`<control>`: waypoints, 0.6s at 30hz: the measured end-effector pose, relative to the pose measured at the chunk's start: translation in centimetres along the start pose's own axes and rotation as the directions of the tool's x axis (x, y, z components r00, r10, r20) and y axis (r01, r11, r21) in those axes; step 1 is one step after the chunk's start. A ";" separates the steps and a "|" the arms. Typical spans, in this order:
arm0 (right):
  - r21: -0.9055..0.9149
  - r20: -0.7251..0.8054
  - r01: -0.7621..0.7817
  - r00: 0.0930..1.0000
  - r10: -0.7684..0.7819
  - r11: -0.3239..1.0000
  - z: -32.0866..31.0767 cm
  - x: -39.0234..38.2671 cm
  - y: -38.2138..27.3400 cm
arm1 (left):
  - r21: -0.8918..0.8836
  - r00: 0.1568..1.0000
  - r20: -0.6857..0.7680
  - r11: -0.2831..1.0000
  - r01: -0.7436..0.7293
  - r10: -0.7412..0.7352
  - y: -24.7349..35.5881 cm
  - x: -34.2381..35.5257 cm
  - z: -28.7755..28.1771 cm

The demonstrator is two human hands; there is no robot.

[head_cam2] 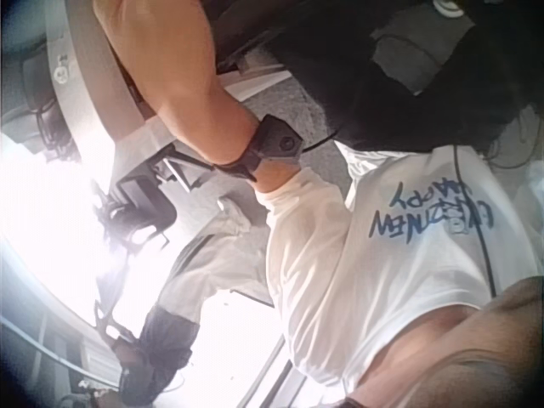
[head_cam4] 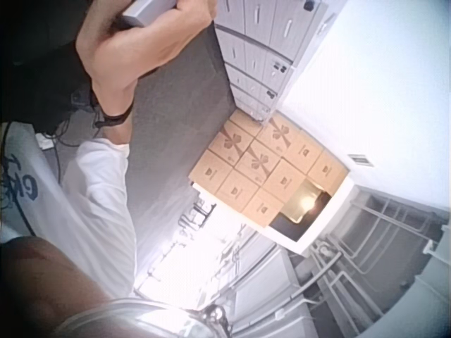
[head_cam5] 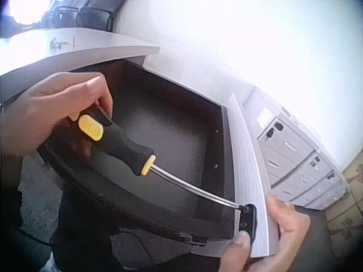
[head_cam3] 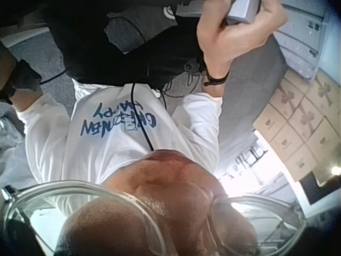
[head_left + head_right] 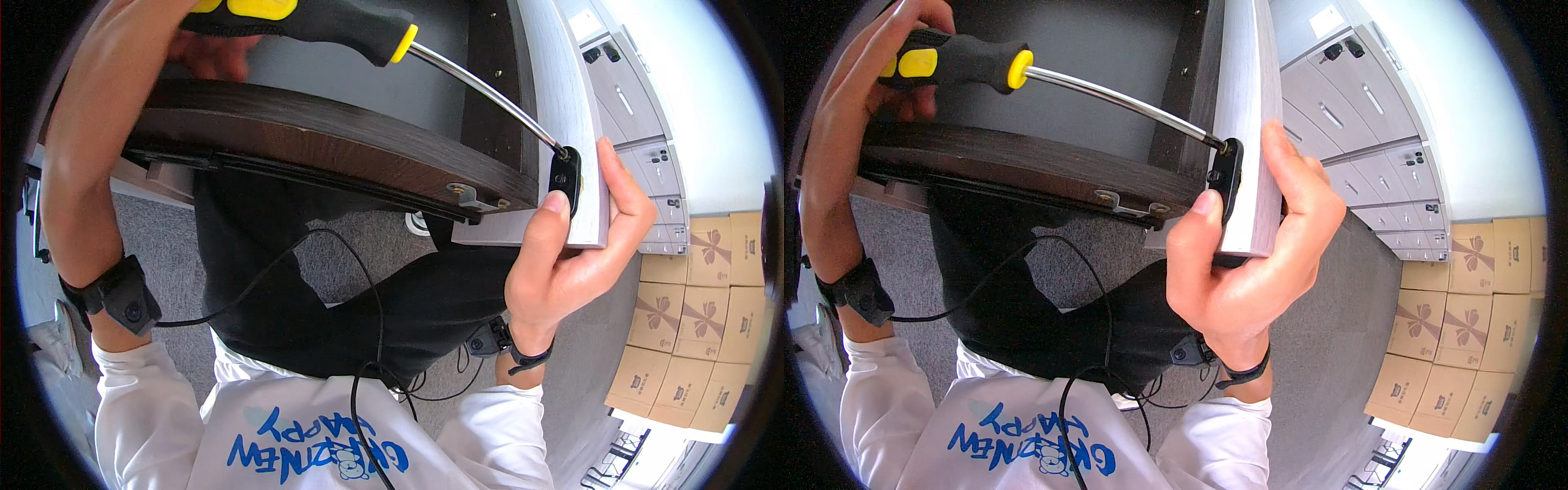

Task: The person uses a screwdriver to attach a metal bracket to the side of a drawer. They align the bracket with a pre-drilled hole, insert a screw, and rotate the screwdriver by hand to tighten it.

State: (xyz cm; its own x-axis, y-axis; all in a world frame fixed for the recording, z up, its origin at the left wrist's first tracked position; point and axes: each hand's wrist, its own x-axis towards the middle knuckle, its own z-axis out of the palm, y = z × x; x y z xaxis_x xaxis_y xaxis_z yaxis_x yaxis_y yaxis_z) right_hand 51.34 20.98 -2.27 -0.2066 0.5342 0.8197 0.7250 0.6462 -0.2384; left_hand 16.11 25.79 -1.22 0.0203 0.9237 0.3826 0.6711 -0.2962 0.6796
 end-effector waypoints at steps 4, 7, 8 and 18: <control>0.026 0.001 -0.008 1.000 0.008 1.000 0.0 0.1 -0.2 | -0.009 1.000 -0.004 1.000 -0.025 0.025 -0.8 -1.6 -1.1; 0.032 0.014 -0.014 1.000 0.013 0.999 0.1 0.2 -0.6 | -0.008 0.999 -0.017 0.999 -0.033 0.033 -1.2 -2.1 -2.0; -0.011 0.015 -0.031 0.999 0.031 0.999 -0.1 -0.3 0.2 | -0.043 0.998 0.007 0.997 -0.058 0.059 4.2 -1.9 2.5; 0.004 -0.015 -0.027 1.000 0.027 1.000 0.4 0.2 -0.4 | -0.022 0.997 -0.029 0.997 -0.072 0.071 0.7 0.1 -0.2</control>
State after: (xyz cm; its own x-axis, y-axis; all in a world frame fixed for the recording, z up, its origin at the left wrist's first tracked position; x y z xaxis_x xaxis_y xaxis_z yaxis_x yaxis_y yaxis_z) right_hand 50.74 21.00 -2.17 -0.1772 0.5436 0.8204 0.7275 0.6338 -0.2628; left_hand 16.46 25.59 -0.55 0.0466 0.8930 0.4476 0.6511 -0.3670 0.6644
